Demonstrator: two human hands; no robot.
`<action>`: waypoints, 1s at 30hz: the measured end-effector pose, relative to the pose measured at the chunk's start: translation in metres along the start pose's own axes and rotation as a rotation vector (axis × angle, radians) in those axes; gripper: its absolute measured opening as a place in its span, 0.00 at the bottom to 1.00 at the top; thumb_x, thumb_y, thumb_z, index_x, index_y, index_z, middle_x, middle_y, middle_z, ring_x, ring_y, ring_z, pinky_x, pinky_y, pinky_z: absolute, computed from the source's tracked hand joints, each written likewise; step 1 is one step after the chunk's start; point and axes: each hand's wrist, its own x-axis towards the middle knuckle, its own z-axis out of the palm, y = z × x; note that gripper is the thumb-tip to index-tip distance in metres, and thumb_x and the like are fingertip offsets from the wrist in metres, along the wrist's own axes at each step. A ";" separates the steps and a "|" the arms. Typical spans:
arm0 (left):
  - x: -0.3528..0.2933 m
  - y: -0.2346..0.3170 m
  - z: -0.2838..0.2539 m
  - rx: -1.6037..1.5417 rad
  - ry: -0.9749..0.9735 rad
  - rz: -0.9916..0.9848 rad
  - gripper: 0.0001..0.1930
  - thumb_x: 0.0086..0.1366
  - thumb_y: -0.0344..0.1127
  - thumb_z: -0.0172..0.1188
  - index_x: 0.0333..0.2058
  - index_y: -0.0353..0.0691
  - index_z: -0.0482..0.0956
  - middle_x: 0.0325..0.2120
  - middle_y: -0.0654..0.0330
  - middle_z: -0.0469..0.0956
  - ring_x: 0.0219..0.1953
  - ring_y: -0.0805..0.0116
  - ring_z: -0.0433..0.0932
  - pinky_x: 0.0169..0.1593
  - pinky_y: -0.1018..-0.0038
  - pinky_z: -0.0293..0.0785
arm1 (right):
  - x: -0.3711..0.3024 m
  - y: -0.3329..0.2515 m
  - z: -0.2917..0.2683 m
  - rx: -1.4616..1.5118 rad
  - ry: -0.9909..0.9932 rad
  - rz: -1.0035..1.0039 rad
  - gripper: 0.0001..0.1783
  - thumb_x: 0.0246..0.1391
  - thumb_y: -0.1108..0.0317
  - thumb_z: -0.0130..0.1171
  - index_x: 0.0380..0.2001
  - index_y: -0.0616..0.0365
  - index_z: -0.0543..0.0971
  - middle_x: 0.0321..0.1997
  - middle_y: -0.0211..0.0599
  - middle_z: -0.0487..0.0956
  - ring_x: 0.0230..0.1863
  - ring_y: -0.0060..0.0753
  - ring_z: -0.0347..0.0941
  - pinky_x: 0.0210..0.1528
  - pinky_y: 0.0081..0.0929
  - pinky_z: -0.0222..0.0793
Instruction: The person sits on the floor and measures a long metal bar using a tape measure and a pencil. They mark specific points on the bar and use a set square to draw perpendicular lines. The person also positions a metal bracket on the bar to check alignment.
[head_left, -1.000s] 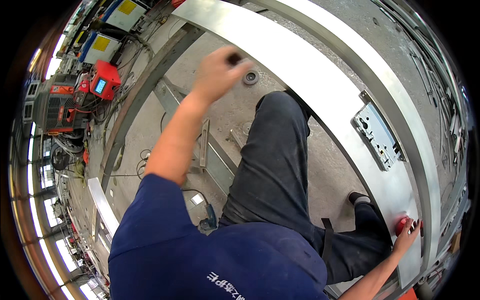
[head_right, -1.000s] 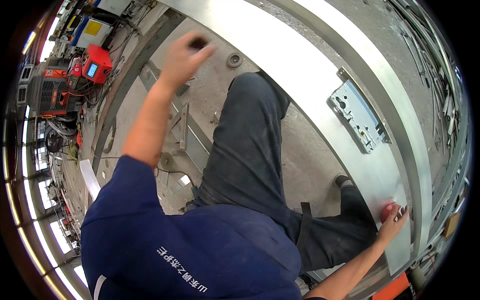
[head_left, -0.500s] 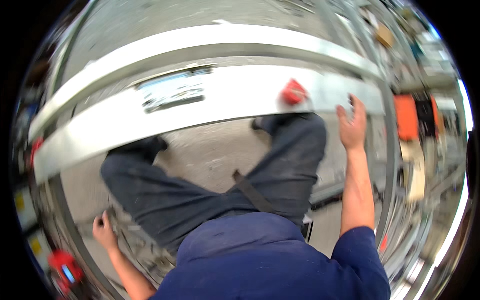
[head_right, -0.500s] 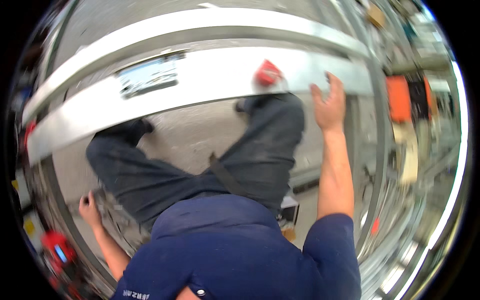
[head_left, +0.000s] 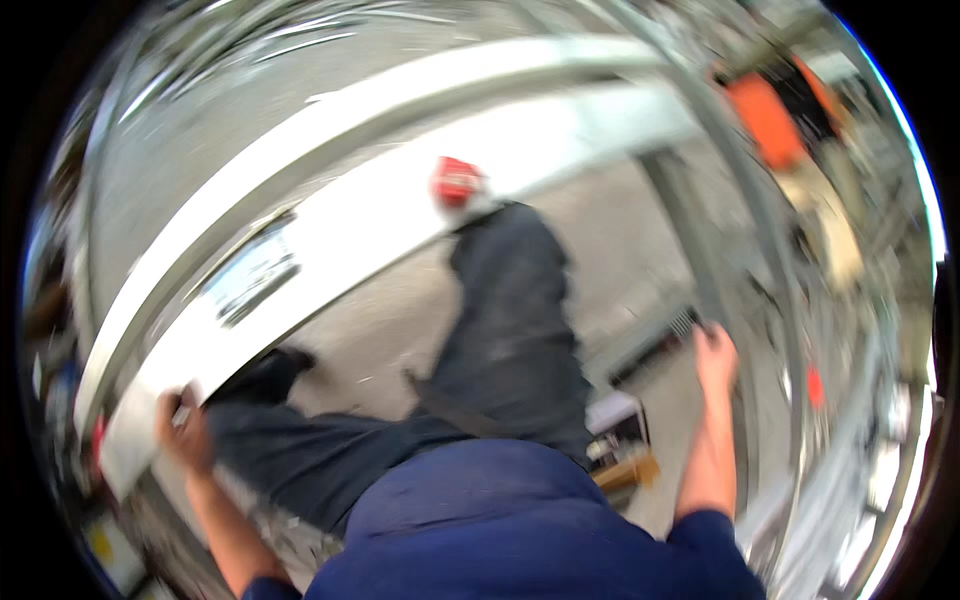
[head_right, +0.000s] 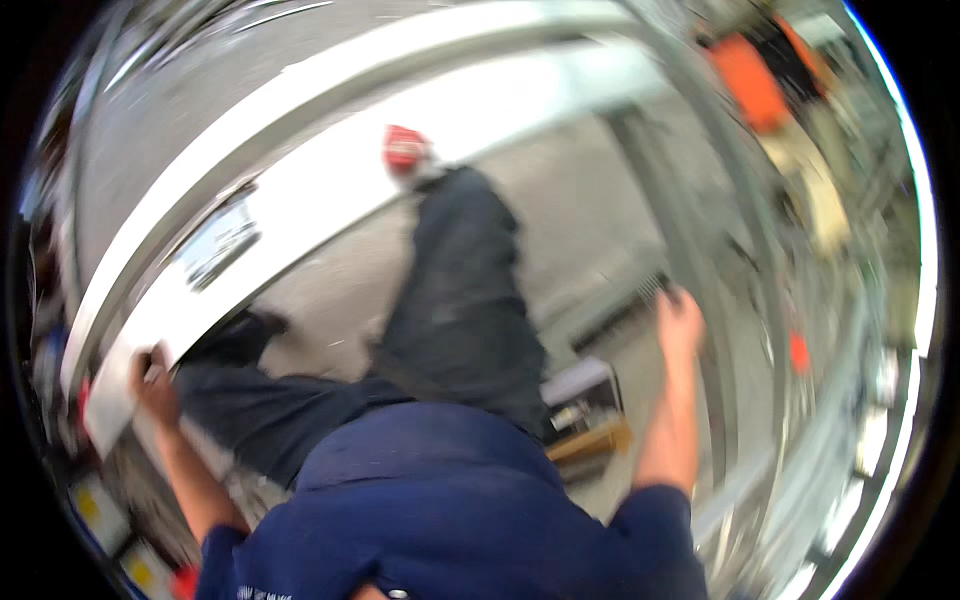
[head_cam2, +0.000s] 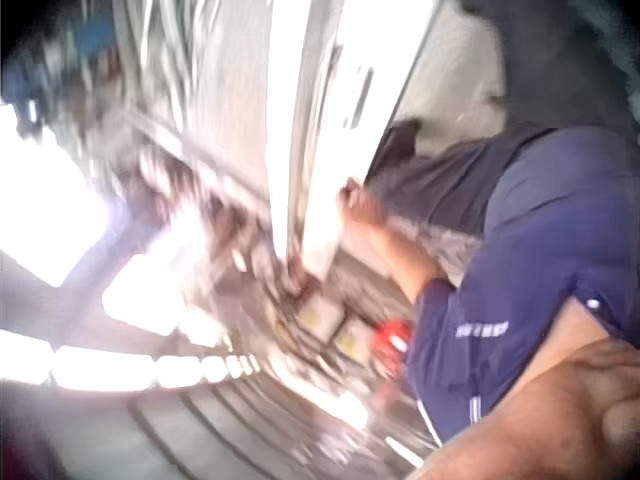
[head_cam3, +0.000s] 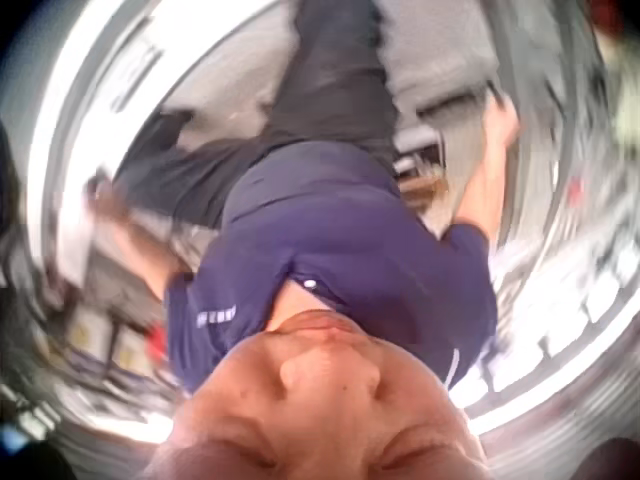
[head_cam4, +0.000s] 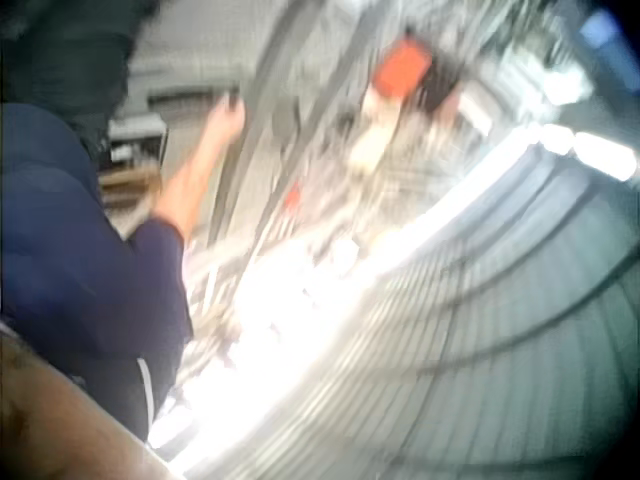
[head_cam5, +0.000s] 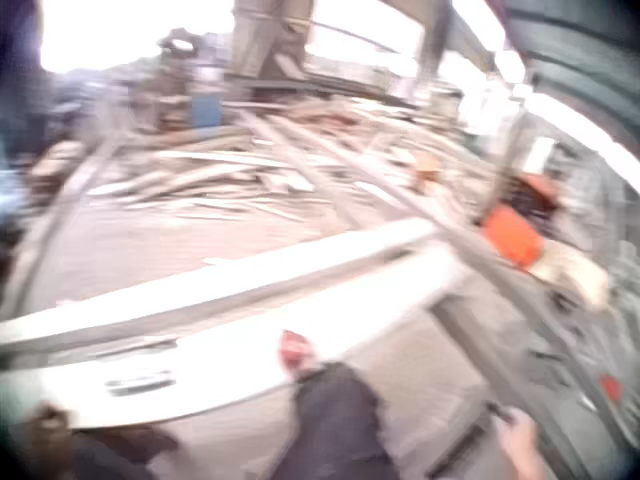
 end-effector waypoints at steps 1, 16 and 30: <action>-0.006 0.018 0.002 0.024 -0.006 -0.005 0.15 0.65 0.30 0.70 0.24 0.37 0.72 0.19 0.57 0.71 0.23 0.66 0.67 0.29 0.67 0.66 | -0.007 -0.013 -0.003 0.050 -0.071 0.026 0.26 0.63 0.55 0.68 0.56 0.64 0.83 0.53 0.52 0.86 0.53 0.47 0.84 0.58 0.40 0.76; -0.208 0.001 -0.041 0.146 0.101 -0.495 0.15 0.63 0.44 0.70 0.25 0.40 0.80 0.25 0.55 0.81 0.29 0.50 0.81 0.34 0.59 0.77 | 0.033 -0.274 0.018 0.335 0.153 -0.984 0.18 0.66 0.64 0.69 0.48 0.71 0.82 0.45 0.56 0.85 0.44 0.55 0.81 0.51 0.44 0.79; -0.324 -0.003 -0.039 0.188 0.007 -0.737 0.21 0.62 0.46 0.71 0.47 0.39 0.81 0.49 0.53 0.79 0.56 0.50 0.76 0.59 0.57 0.73 | -0.078 -0.464 0.141 0.202 -0.321 -1.381 0.50 0.67 0.35 0.57 0.74 0.66 0.63 0.75 0.66 0.64 0.77 0.69 0.54 0.79 0.62 0.48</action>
